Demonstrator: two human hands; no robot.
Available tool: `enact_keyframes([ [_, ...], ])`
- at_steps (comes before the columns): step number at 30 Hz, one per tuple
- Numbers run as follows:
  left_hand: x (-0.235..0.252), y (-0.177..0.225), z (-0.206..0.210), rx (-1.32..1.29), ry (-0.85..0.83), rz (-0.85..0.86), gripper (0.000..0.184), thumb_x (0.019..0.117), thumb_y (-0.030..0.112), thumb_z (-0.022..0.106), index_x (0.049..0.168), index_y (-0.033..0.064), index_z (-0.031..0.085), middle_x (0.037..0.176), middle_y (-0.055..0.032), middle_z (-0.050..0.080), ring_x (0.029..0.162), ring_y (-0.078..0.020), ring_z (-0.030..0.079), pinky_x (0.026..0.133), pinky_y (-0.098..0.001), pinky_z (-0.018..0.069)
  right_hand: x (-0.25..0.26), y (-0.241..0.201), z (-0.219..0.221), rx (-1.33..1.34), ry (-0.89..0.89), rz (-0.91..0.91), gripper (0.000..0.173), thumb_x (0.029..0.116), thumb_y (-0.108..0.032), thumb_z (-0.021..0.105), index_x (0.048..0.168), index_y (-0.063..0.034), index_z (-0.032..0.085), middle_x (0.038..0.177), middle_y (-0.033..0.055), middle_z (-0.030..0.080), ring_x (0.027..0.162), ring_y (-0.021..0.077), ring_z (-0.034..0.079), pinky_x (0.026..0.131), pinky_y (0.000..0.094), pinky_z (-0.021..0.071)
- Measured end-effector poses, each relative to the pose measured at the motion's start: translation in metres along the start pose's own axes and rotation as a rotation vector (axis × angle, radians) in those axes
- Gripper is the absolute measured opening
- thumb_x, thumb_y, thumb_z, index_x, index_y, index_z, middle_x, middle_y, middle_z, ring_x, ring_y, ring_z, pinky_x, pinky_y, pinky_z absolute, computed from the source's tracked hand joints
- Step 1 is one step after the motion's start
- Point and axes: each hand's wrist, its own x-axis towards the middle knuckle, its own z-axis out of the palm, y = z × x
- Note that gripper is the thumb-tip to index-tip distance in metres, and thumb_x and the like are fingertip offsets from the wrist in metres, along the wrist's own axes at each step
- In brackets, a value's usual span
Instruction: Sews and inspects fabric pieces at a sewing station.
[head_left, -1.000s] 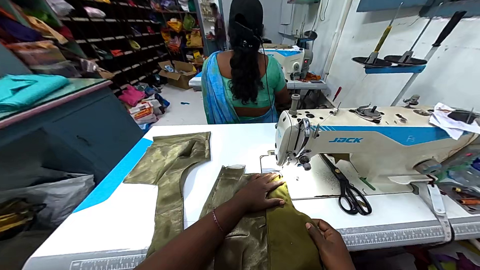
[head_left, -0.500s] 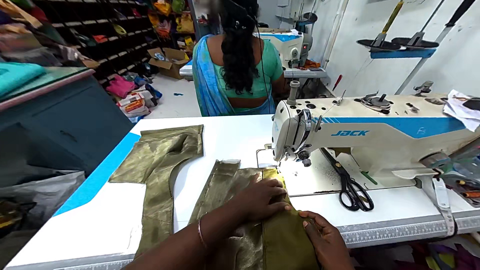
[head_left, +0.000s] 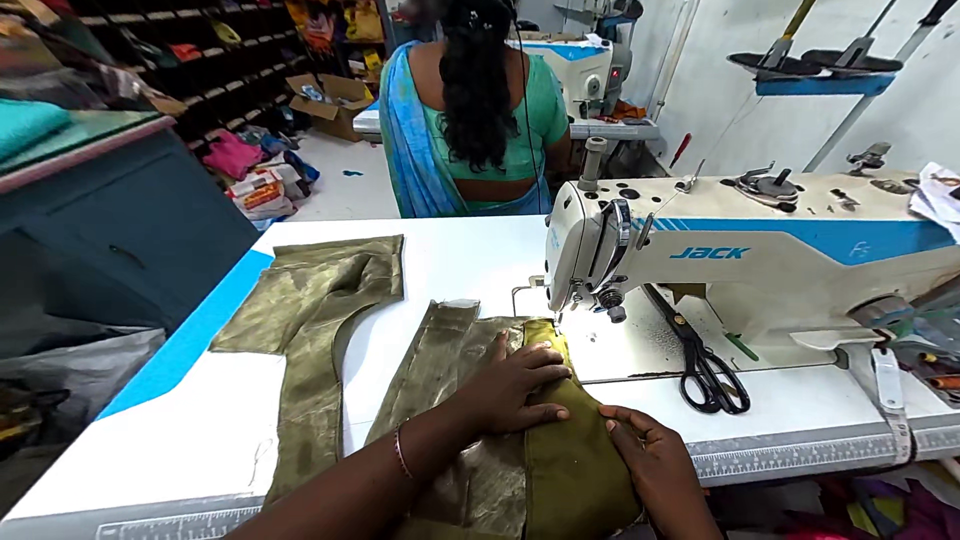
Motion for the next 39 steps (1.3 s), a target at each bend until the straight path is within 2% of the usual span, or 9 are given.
enact_keyframes([
  [10, 0.015, -0.021, -0.007, 0.038, 0.066, 0.085, 0.057, 0.0997, 0.060, 0.050, 0.137, 0.0200, 0.065, 0.147, -0.0047, 0.057, 0.148, -0.0290, 0.039, 0.115, -0.0781, 0.0124, 0.023, -0.012, -0.002, -0.059, -0.043, 0.092, 0.019, 0.1020, -0.015, 0.060, 0.112, -0.0084, 0.075, 0.106, 0.0041, 0.074, 0.098, 0.0104, 0.068, 0.087, 0.0319, 0.0546],
  [14, 0.011, 0.031, -0.018, 0.015, -0.056, -0.144, 0.059, 0.1039, 0.058, 0.045, 0.135, 0.0128, 0.065, 0.148, -0.0059, 0.056, 0.152, -0.0281, 0.033, 0.117, -0.0772, 0.0032, 0.026, -0.021, -0.004, -0.117, -0.074, 0.098, 0.020, 0.1030, -0.014, 0.059, 0.115, -0.0075, 0.074, 0.111, 0.0061, 0.073, 0.102, 0.0133, 0.068, 0.090, 0.0350, 0.0536],
  [16, 0.009, 0.053, -0.017, 0.017, -0.157, -0.277, 0.070, 0.1017, 0.066, 0.041, 0.146, 0.0143, 0.056, 0.158, -0.0032, 0.046, 0.156, -0.0267, 0.022, 0.116, -0.0769, -0.0023, 0.028, -0.021, -0.004, -0.145, -0.088, 0.089, 0.020, 0.1029, -0.014, 0.059, 0.116, -0.0077, 0.074, 0.111, 0.0064, 0.073, 0.102, 0.0142, 0.068, 0.090, 0.0362, 0.0540],
  [18, 0.006, 0.053, -0.007, 0.000, -0.145, -0.331, 0.075, 0.0987, 0.071, 0.042, 0.153, 0.0195, 0.048, 0.163, -0.0001, 0.038, 0.158, -0.0258, 0.017, 0.115, -0.0775, -0.0026, 0.031, -0.022, -0.004, -0.175, -0.112, 0.096, 0.021, 0.1039, -0.015, 0.058, 0.117, -0.0079, 0.073, 0.111, 0.0067, 0.073, 0.101, 0.0149, 0.069, 0.090, 0.0373, 0.0540],
  [21, 0.005, 0.039, 0.003, 0.013, -0.049, -0.283, 0.074, 0.0976, 0.071, 0.044, 0.154, 0.0229, 0.047, 0.162, 0.0000, 0.040, 0.157, -0.0259, 0.019, 0.115, -0.0780, -0.0004, 0.036, -0.024, -0.003, -0.206, -0.132, 0.092, 0.022, 0.1046, -0.015, 0.057, 0.117, -0.0082, 0.073, 0.111, 0.0065, 0.073, 0.100, 0.0154, 0.068, 0.089, 0.0379, 0.0540],
  [25, 0.007, 0.029, 0.003, 0.066, -0.031, -0.229, 0.072, 0.0977, 0.071, 0.044, 0.152, 0.0236, 0.050, 0.163, 0.0016, 0.039, 0.158, -0.0274, 0.016, 0.115, -0.0783, -0.0008, 0.039, -0.026, -0.003, -0.229, -0.148, 0.089, 0.022, 0.1048, -0.015, 0.057, 0.118, -0.0075, 0.073, 0.108, 0.0069, 0.073, 0.097, 0.0160, 0.069, 0.088, 0.0379, 0.0541],
  [29, 0.008, 0.015, 0.001, 0.076, 0.022, -0.133, 0.069, 0.0981, 0.068, 0.046, 0.148, 0.0217, 0.056, 0.157, -0.0002, 0.047, 0.155, -0.0300, 0.024, 0.113, -0.0806, 0.0019, 0.043, -0.028, -0.002, -0.235, -0.165, 0.098, 0.021, 0.1041, -0.015, 0.058, 0.117, -0.0075, 0.073, 0.107, 0.0074, 0.073, 0.093, 0.0163, 0.068, 0.086, 0.0377, 0.0538],
  [33, 0.010, 0.004, -0.002, 0.067, 0.050, -0.091, 0.066, 0.0973, 0.066, 0.050, 0.146, 0.0224, 0.059, 0.153, -0.0045, 0.051, 0.154, -0.0332, 0.026, 0.114, -0.0795, 0.0029, 0.047, -0.028, 0.000, -0.234, -0.166, 0.115, 0.020, 0.1033, -0.015, 0.061, 0.116, -0.0075, 0.073, 0.102, 0.0075, 0.073, 0.087, 0.0153, 0.067, 0.081, 0.0357, 0.0537],
  [39, 0.015, -0.008, -0.009, 0.062, 0.056, -0.049, 0.062, 0.0970, 0.061, 0.056, 0.143, 0.0206, 0.061, 0.151, -0.0052, 0.053, 0.153, -0.0331, 0.029, 0.115, -0.0785, 0.0045, 0.053, -0.026, 0.005, -0.226, -0.155, 0.097, 0.020, 0.1029, -0.016, 0.062, 0.116, -0.0077, 0.074, 0.095, 0.0065, 0.072, 0.080, 0.0142, 0.064, 0.076, 0.0342, 0.0524],
])
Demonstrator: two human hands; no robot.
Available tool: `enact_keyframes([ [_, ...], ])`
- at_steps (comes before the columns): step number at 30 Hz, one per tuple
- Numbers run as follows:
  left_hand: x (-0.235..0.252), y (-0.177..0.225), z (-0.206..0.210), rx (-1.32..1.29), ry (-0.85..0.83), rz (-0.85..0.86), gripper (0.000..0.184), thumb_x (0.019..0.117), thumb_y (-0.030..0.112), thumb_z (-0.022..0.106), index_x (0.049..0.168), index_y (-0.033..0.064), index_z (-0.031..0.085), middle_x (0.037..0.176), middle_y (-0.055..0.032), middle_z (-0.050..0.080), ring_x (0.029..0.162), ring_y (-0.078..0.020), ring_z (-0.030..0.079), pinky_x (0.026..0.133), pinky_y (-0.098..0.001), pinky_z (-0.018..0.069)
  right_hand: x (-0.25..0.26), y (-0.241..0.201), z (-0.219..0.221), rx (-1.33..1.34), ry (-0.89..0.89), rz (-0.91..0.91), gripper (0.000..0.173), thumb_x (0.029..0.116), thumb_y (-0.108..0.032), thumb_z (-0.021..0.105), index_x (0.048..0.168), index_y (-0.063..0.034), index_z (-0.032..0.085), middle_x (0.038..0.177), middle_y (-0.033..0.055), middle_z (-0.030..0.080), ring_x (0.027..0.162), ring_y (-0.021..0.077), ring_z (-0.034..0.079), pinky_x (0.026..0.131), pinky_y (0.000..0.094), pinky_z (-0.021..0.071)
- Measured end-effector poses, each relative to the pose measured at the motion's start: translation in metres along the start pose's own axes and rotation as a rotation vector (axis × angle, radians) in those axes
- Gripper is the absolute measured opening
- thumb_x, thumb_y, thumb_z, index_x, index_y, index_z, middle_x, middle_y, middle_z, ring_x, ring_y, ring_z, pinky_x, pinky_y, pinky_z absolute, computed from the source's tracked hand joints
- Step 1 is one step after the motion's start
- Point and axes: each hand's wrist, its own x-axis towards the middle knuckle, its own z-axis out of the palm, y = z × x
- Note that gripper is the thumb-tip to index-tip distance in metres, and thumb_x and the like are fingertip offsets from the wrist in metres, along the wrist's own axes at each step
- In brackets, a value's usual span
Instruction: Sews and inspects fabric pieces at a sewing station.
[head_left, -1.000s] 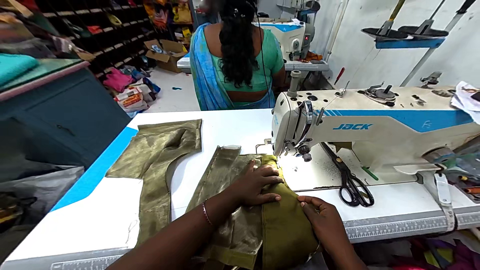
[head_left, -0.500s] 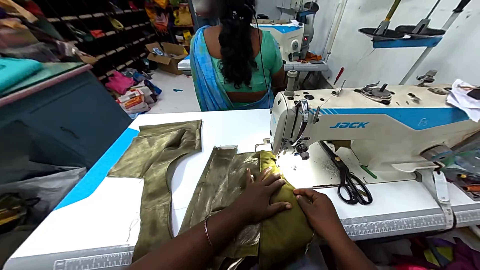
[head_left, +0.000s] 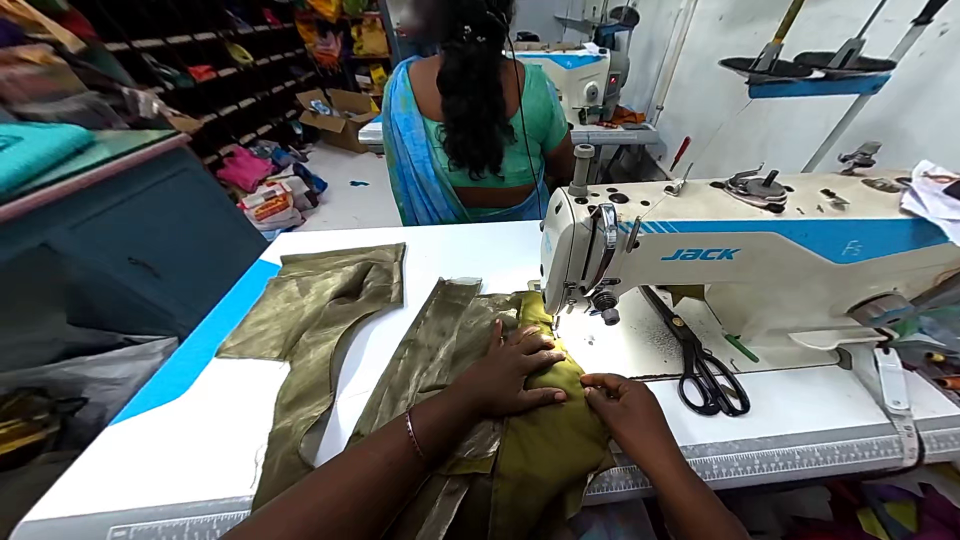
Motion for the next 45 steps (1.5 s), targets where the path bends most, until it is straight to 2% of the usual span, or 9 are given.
enact_keyframes([
  [6, 0.006, -0.021, -0.004, 0.013, 0.037, 0.136, 0.057, 0.0966, 0.058, 0.055, 0.139, 0.0207, 0.065, 0.147, -0.0080, 0.056, 0.150, -0.0356, 0.034, 0.113, -0.0804, 0.0105, 0.004, -0.006, 0.003, -0.022, -0.030, -0.004, 0.021, 0.1021, -0.016, 0.063, 0.119, -0.0069, 0.073, 0.093, 0.0064, 0.071, 0.077, 0.0130, 0.063, 0.075, 0.0328, 0.0520],
  [13, 0.020, -0.042, -0.016, 0.107, 0.033, 0.376, 0.049, 0.0990, 0.049, 0.052, 0.133, 0.0188, 0.069, 0.140, -0.0094, 0.061, 0.145, -0.0387, 0.041, 0.111, -0.0827, 0.0109, 0.008, -0.012, 0.006, 0.045, -0.085, 0.034, 0.025, 0.1017, -0.018, 0.065, 0.123, -0.0065, 0.070, 0.082, 0.0056, 0.068, 0.061, 0.0100, 0.061, 0.058, 0.0262, 0.0521],
  [16, 0.013, 0.004, -0.018, 0.141, 0.020, 0.141, 0.044, 0.1046, 0.043, 0.049, 0.120, 0.0106, 0.074, 0.130, -0.0074, 0.067, 0.138, -0.0305, 0.051, 0.117, -0.0757, 0.0133, 0.011, -0.013, 0.003, 0.083, -0.122, 0.055, 0.025, 0.1024, -0.017, 0.064, 0.125, -0.0064, 0.069, 0.085, 0.0064, 0.070, 0.063, 0.0104, 0.062, 0.058, 0.0266, 0.0527],
  [20, -0.001, 0.037, 0.000, 0.026, -0.082, -0.232, 0.064, 0.1048, 0.059, 0.041, 0.150, 0.0149, 0.052, 0.156, -0.0045, 0.047, 0.152, -0.0261, 0.032, 0.117, -0.0754, 0.0053, 0.013, -0.012, 0.000, 0.152, -0.162, 0.086, 0.027, 0.1012, -0.015, 0.066, 0.126, -0.0049, 0.067, 0.086, 0.0065, 0.070, 0.064, 0.0103, 0.063, 0.058, 0.0257, 0.0524],
  [28, -0.002, 0.011, 0.005, 0.013, 0.031, -0.068, 0.058, 0.0994, 0.063, 0.048, 0.139, 0.0237, 0.063, 0.148, -0.0007, 0.055, 0.149, -0.0271, 0.036, 0.114, -0.0791, 0.0060, 0.014, -0.013, -0.003, 0.178, -0.194, 0.107, 0.025, 0.1001, -0.012, 0.067, 0.123, -0.0039, 0.067, 0.077, 0.0049, 0.069, 0.057, 0.0082, 0.062, 0.055, 0.0225, 0.0524],
  [30, 0.000, 0.007, 0.005, 0.010, 0.049, -0.035, 0.057, 0.0984, 0.063, 0.051, 0.138, 0.0240, 0.065, 0.146, -0.0014, 0.057, 0.149, -0.0276, 0.037, 0.114, -0.0794, 0.0058, 0.016, -0.015, -0.008, 0.037, -0.180, 0.058, 0.023, 0.1012, -0.017, 0.066, 0.121, -0.0047, 0.068, 0.075, 0.0033, 0.068, 0.058, 0.0077, 0.063, 0.058, 0.0228, 0.0539],
  [34, 0.002, -0.002, 0.004, 0.022, 0.046, 0.025, 0.055, 0.0980, 0.062, 0.052, 0.137, 0.0253, 0.066, 0.145, -0.0027, 0.058, 0.149, -0.0299, 0.037, 0.114, -0.0800, 0.0056, 0.036, -0.010, -0.017, -0.373, -0.056, -0.280, 0.027, 0.1036, -0.014, 0.058, 0.128, -0.0077, 0.070, 0.100, 0.0142, 0.071, 0.083, 0.0273, 0.068, 0.079, 0.0470, 0.0556],
  [38, 0.006, -0.014, 0.003, 0.026, 0.078, 0.104, 0.055, 0.0961, 0.064, 0.052, 0.131, 0.0254, 0.069, 0.140, -0.0018, 0.060, 0.146, -0.0292, 0.040, 0.114, -0.0793, 0.0097, 0.064, -0.007, -0.022, -0.503, -0.214, -0.519, 0.038, 0.1004, -0.005, 0.056, 0.135, -0.0137, 0.068, 0.115, 0.0179, 0.066, 0.101, 0.0303, 0.066, 0.091, 0.0483, 0.0536],
  [45, 0.013, -0.026, -0.005, 0.023, 0.105, 0.269, 0.051, 0.0933, 0.063, 0.053, 0.121, 0.0251, 0.075, 0.133, -0.0066, 0.064, 0.142, -0.0369, 0.044, 0.111, -0.0829, 0.0088, 0.076, 0.006, -0.016, -0.466, -0.170, -0.601, 0.032, 0.0971, -0.008, 0.057, 0.122, -0.0151, 0.076, 0.099, 0.0137, 0.067, 0.087, 0.0264, 0.065, 0.079, 0.0463, 0.0535],
])
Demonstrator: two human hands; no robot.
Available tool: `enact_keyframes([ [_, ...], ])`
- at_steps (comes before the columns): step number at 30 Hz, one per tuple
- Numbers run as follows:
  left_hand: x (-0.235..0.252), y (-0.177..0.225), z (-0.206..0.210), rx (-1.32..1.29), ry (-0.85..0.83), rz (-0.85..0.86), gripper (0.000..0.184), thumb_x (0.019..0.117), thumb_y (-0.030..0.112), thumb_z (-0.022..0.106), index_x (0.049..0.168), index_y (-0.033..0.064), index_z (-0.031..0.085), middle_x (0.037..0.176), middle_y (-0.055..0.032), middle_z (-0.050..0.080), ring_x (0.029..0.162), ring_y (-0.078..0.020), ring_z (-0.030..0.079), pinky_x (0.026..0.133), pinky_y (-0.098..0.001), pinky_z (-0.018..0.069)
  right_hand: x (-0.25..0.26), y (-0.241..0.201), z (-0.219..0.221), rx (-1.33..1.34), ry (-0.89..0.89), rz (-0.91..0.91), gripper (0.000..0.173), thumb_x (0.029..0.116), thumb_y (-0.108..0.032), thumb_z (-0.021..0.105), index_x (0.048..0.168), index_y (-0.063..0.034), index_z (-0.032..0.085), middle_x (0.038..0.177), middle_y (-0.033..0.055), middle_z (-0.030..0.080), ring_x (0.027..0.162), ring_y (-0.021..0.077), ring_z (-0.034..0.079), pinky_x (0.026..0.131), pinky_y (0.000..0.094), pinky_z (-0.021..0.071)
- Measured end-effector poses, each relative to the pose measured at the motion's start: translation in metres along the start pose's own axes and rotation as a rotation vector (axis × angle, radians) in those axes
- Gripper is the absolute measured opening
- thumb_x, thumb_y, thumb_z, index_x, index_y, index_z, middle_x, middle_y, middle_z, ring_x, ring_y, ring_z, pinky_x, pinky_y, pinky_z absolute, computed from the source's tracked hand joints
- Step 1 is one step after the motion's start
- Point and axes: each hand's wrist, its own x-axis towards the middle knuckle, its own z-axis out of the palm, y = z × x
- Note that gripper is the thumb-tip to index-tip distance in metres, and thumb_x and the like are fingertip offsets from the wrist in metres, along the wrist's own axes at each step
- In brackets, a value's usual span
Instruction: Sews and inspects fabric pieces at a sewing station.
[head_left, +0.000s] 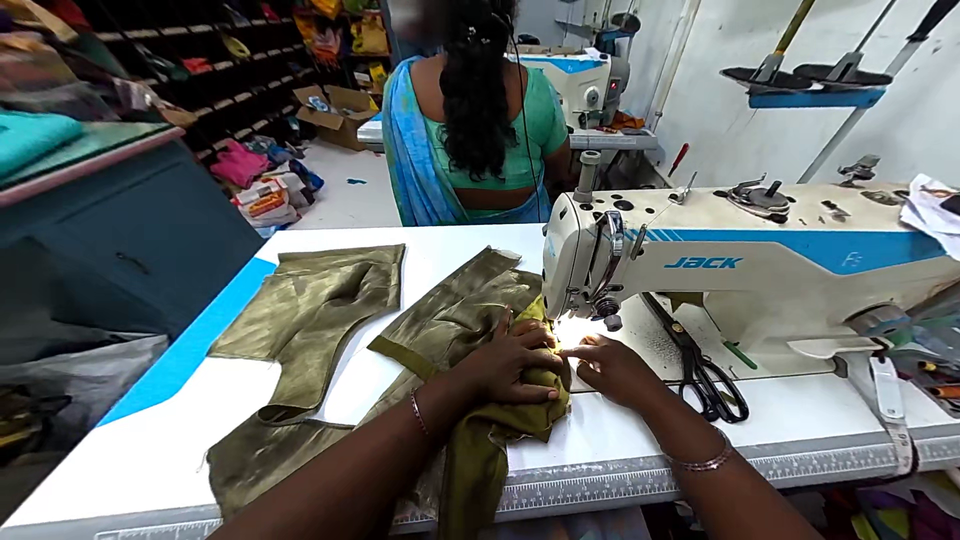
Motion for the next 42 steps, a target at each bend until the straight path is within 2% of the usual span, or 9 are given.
enact_keyframes([
  [5, 0.005, 0.051, -0.012, 0.186, -0.111, -0.220, 0.051, 0.0985, 0.061, 0.053, 0.112, 0.0178, 0.077, 0.132, -0.0052, 0.066, 0.143, -0.0334, 0.044, 0.117, -0.0779, 0.0031, 0.001, 0.003, 0.000, 0.041, 0.017, 0.005, 0.029, 0.0965, -0.008, 0.060, 0.119, -0.0129, 0.077, 0.095, 0.0125, 0.066, 0.086, 0.0241, 0.064, 0.079, 0.0447, 0.0530],
  [9, -0.006, 0.140, -0.021, 0.059, -0.437, -0.621, 0.086, 0.0956, 0.071, 0.049, 0.149, 0.0047, 0.050, 0.164, -0.0136, 0.036, 0.158, -0.0365, 0.015, 0.117, -0.0749, -0.0072, -0.001, 0.005, 0.003, 0.060, 0.028, 0.006, 0.030, 0.0961, -0.009, 0.060, 0.120, -0.0132, 0.077, 0.097, 0.0122, 0.066, 0.086, 0.0235, 0.064, 0.078, 0.0445, 0.0530],
  [11, -0.019, 0.153, -0.002, 0.072, -0.290, -0.644, 0.071, 0.1000, 0.053, 0.056, 0.151, 0.0035, 0.048, 0.163, -0.0148, 0.038, 0.155, -0.0392, 0.022, 0.115, -0.0784, 0.0000, -0.001, 0.002, 0.002, 0.038, 0.027, 0.013, 0.031, 0.0963, -0.009, 0.059, 0.122, -0.0139, 0.076, 0.098, 0.0130, 0.066, 0.085, 0.0245, 0.064, 0.077, 0.0453, 0.0525],
  [15, -0.032, 0.124, 0.046, 0.302, 0.262, -0.433, 0.033, 0.0835, 0.001, 0.071, 0.114, 0.0114, 0.076, 0.128, -0.0078, 0.071, 0.131, -0.0357, 0.060, 0.105, -0.0806, 0.0286, -0.002, -0.002, 0.004, -0.017, 0.065, -0.013, 0.031, 0.0959, -0.008, 0.060, 0.121, -0.0139, 0.077, 0.097, 0.0120, 0.066, 0.082, 0.0243, 0.065, 0.073, 0.0453, 0.0535],
  [19, -0.020, 0.092, 0.049, 0.435, 0.446, -0.092, 0.028, 0.0867, 0.001, 0.066, 0.107, 0.0185, 0.075, 0.114, -0.0069, 0.074, 0.120, -0.0311, 0.067, 0.108, -0.0734, 0.0358, -0.004, -0.004, 0.003, -0.073, 0.131, -0.091, 0.025, 0.0911, -0.005, 0.066, 0.111, -0.0097, 0.080, 0.097, 0.0137, 0.070, 0.083, 0.0282, 0.068, 0.070, 0.0493, 0.0551],
  [22, -0.003, 0.077, 0.036, 0.489, 0.419, 0.075, 0.020, 0.0911, 0.007, 0.063, 0.104, 0.0201, 0.073, 0.091, -0.0032, 0.068, 0.088, -0.0217, 0.068, 0.086, -0.0430, 0.0545, -0.003, 0.002, 0.002, 0.007, 0.126, -0.107, 0.021, 0.0908, -0.003, 0.066, 0.105, -0.0085, 0.081, 0.098, 0.0133, 0.069, 0.085, 0.0271, 0.067, 0.074, 0.0484, 0.0552],
  [25, 0.006, 0.068, 0.032, 0.454, 0.385, 0.139, 0.016, 0.0899, 0.008, 0.064, 0.100, 0.0172, 0.072, 0.086, -0.0034, 0.066, 0.079, -0.0211, 0.065, 0.070, -0.0362, 0.0499, -0.004, 0.009, 0.003, 0.048, 0.133, -0.134, 0.017, 0.0890, -0.002, 0.067, 0.098, -0.0079, 0.081, 0.095, 0.0118, 0.068, 0.084, 0.0251, 0.066, 0.072, 0.0460, 0.0550],
  [34, 0.003, 0.065, 0.039, 0.425, 0.334, 0.046, 0.038, 0.0973, 0.041, 0.055, 0.107, 0.0088, 0.073, 0.095, -0.0060, 0.070, 0.085, -0.0220, 0.067, 0.074, -0.0362, 0.0518, -0.001, 0.016, 0.006, 0.076, 0.143, -0.202, 0.016, 0.0881, -0.003, 0.067, 0.095, -0.0064, 0.081, 0.090, 0.0107, 0.066, 0.091, 0.0239, 0.063, 0.080, 0.0414, 0.0536],
  [42, -0.001, 0.049, 0.030, 0.338, 0.261, 0.100, 0.023, 0.0865, 0.024, 0.062, 0.100, 0.0089, 0.074, 0.090, -0.0054, 0.069, 0.085, -0.0224, 0.067, 0.074, -0.0374, 0.0517, -0.001, 0.017, 0.006, 0.051, 0.126, -0.182, 0.025, 0.0900, -0.003, 0.061, 0.104, -0.0091, 0.081, 0.091, 0.0093, 0.064, 0.090, 0.0220, 0.062, 0.081, 0.0389, 0.0522],
])
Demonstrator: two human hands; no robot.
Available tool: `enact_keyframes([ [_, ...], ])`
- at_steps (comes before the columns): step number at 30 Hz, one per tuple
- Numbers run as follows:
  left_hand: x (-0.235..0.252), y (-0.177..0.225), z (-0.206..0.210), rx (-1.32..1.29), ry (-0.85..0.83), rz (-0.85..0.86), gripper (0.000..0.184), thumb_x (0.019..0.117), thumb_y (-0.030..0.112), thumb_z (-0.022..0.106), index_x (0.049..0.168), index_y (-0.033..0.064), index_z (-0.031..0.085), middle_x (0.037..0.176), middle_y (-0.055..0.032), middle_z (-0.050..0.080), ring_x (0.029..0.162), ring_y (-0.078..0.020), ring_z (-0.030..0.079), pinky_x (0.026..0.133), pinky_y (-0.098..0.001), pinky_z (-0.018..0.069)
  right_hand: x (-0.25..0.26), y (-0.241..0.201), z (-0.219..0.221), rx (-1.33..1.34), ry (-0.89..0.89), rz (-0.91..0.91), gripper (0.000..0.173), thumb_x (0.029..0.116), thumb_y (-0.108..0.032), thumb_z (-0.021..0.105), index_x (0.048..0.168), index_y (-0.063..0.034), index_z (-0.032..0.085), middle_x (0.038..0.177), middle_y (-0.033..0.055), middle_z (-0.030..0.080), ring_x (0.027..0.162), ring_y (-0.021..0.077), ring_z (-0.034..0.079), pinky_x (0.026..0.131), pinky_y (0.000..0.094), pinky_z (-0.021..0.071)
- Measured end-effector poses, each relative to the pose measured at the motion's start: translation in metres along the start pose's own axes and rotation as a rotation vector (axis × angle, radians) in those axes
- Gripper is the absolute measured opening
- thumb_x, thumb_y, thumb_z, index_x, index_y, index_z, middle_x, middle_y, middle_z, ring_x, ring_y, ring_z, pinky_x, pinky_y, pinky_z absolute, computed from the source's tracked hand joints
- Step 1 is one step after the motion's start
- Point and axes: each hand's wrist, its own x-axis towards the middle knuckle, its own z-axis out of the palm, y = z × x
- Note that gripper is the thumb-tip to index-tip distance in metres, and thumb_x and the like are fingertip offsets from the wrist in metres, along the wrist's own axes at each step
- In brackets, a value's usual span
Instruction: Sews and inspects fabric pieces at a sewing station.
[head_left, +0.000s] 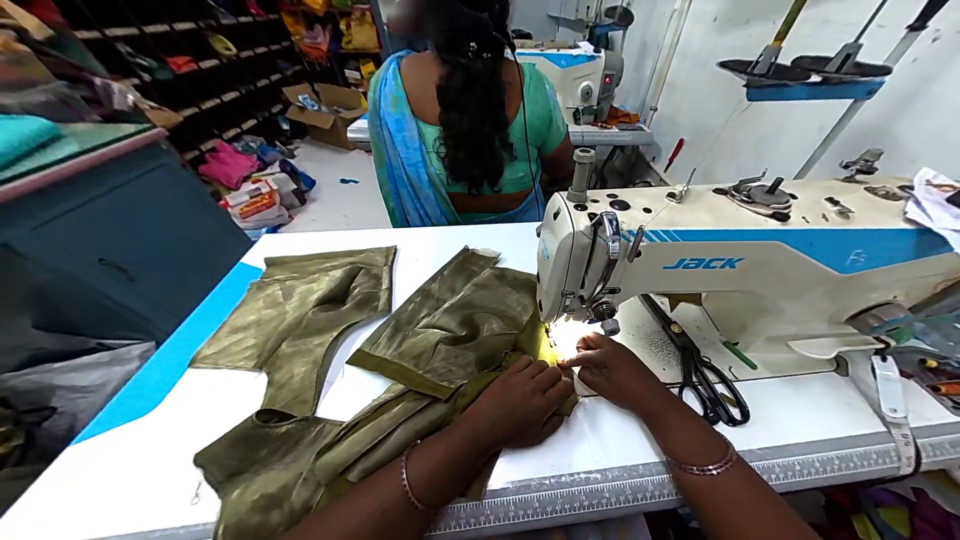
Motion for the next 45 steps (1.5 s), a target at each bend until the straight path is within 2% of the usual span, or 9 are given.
enact_keyframes([
  [6, -0.003, -0.030, -0.005, -0.068, -0.032, 0.143, 0.024, 0.0860, 0.023, 0.062, 0.101, 0.0101, 0.075, 0.088, -0.0053, 0.069, 0.085, -0.0233, 0.066, 0.075, -0.0390, 0.0514, 0.002, -0.002, 0.001, -0.013, -0.011, 0.025, 0.029, 0.0915, -0.003, 0.059, 0.109, -0.0106, 0.080, 0.093, 0.0099, 0.064, 0.090, 0.0225, 0.061, 0.081, 0.0407, 0.0520],
  [12, 0.003, -0.039, -0.011, -0.025, -0.111, 0.236, 0.019, 0.0944, 0.023, 0.062, 0.104, 0.0139, 0.076, 0.088, -0.0056, 0.067, 0.085, -0.0243, 0.065, 0.075, -0.0403, 0.0509, 0.002, 0.001, 0.004, -0.025, -0.015, 0.033, 0.031, 0.0922, -0.004, 0.059, 0.114, -0.0132, 0.079, 0.094, 0.0100, 0.064, 0.091, 0.0232, 0.061, 0.083, 0.0419, 0.0515],
  [18, 0.015, 0.025, -0.019, 0.136, -0.212, -0.088, 0.013, 0.0886, -0.001, 0.069, 0.096, 0.0057, 0.077, 0.095, -0.0080, 0.071, 0.090, -0.0239, 0.068, 0.078, -0.0390, 0.0527, 0.002, -0.006, -0.002, 0.002, -0.070, 0.047, 0.027, 0.0921, -0.003, 0.062, 0.111, -0.0108, 0.080, 0.097, 0.0121, 0.066, 0.095, 0.0261, 0.062, 0.087, 0.0464, 0.0504],
  [24, 0.023, 0.044, -0.034, 0.222, -0.358, -0.292, 0.018, 0.0910, -0.003, 0.066, 0.098, 0.0081, 0.078, 0.105, -0.0050, 0.071, 0.101, -0.0220, 0.066, 0.089, -0.0415, 0.0493, 0.001, -0.003, 0.001, 0.013, -0.033, -0.017, 0.026, 0.0899, -0.004, 0.060, 0.105, -0.0103, 0.081, 0.090, 0.0098, 0.065, 0.090, 0.0238, 0.062, 0.084, 0.0451, 0.0490],
  [27, 0.026, 0.053, -0.040, 0.149, -0.462, -0.410, 0.024, 0.0938, -0.005, 0.062, 0.109, 0.0064, 0.076, 0.116, -0.0071, 0.069, 0.109, -0.0246, 0.063, 0.095, -0.0452, 0.0459, 0.000, -0.004, 0.000, 0.011, -0.037, -0.024, 0.027, 0.0892, -0.005, 0.061, 0.104, -0.0116, 0.082, 0.090, 0.0094, 0.065, 0.091, 0.0236, 0.062, 0.085, 0.0458, 0.0486],
  [30, 0.028, 0.059, -0.043, 0.009, -0.592, -0.570, 0.034, 0.0968, -0.002, 0.056, 0.129, 0.0042, 0.066, 0.133, -0.0100, 0.061, 0.122, -0.0283, 0.056, 0.105, -0.0509, 0.0385, 0.000, -0.004, -0.001, 0.022, -0.065, -0.017, 0.026, 0.0890, -0.005, 0.062, 0.104, -0.0132, 0.082, 0.092, 0.0084, 0.067, 0.093, 0.0228, 0.062, 0.086, 0.0461, 0.0474],
  [33, 0.021, 0.060, -0.045, -0.060, -0.573, -0.644, 0.034, 0.1060, 0.023, 0.050, 0.133, 0.0074, 0.064, 0.131, -0.0112, 0.062, 0.123, -0.0293, 0.057, 0.105, -0.0509, 0.0387, -0.001, -0.001, 0.000, 0.041, -0.056, -0.034, 0.026, 0.0886, -0.007, 0.062, 0.103, -0.0146, 0.083, 0.091, 0.0053, 0.067, 0.091, 0.0194, 0.062, 0.084, 0.0441, 0.0482],
  [35, 0.013, 0.061, -0.046, -0.043, -0.473, -0.669, 0.039, 0.1067, 0.035, 0.049, 0.127, 0.0078, 0.067, 0.123, -0.0116, 0.066, 0.120, -0.0296, 0.060, 0.103, -0.0518, 0.0413, -0.001, 0.001, 0.002, 0.036, -0.038, -0.031, 0.027, 0.0888, -0.007, 0.060, 0.102, -0.0130, 0.082, 0.089, 0.0055, 0.065, 0.089, 0.0199, 0.062, 0.084, 0.0451, 0.0485],
  [45, -0.029, 0.064, -0.048, 0.223, -0.180, -0.756, 0.017, 0.0873, 0.011, 0.072, 0.103, 0.0061, 0.076, 0.110, -0.0128, 0.070, 0.104, -0.0353, 0.067, 0.084, -0.0571, 0.0497, 0.000, 0.000, 0.003, 0.024, -0.022, -0.022, 0.028, 0.0886, -0.005, 0.060, 0.107, -0.0113, 0.081, 0.085, 0.0055, 0.063, 0.083, 0.0184, 0.060, 0.079, 0.0405, 0.0494],
])
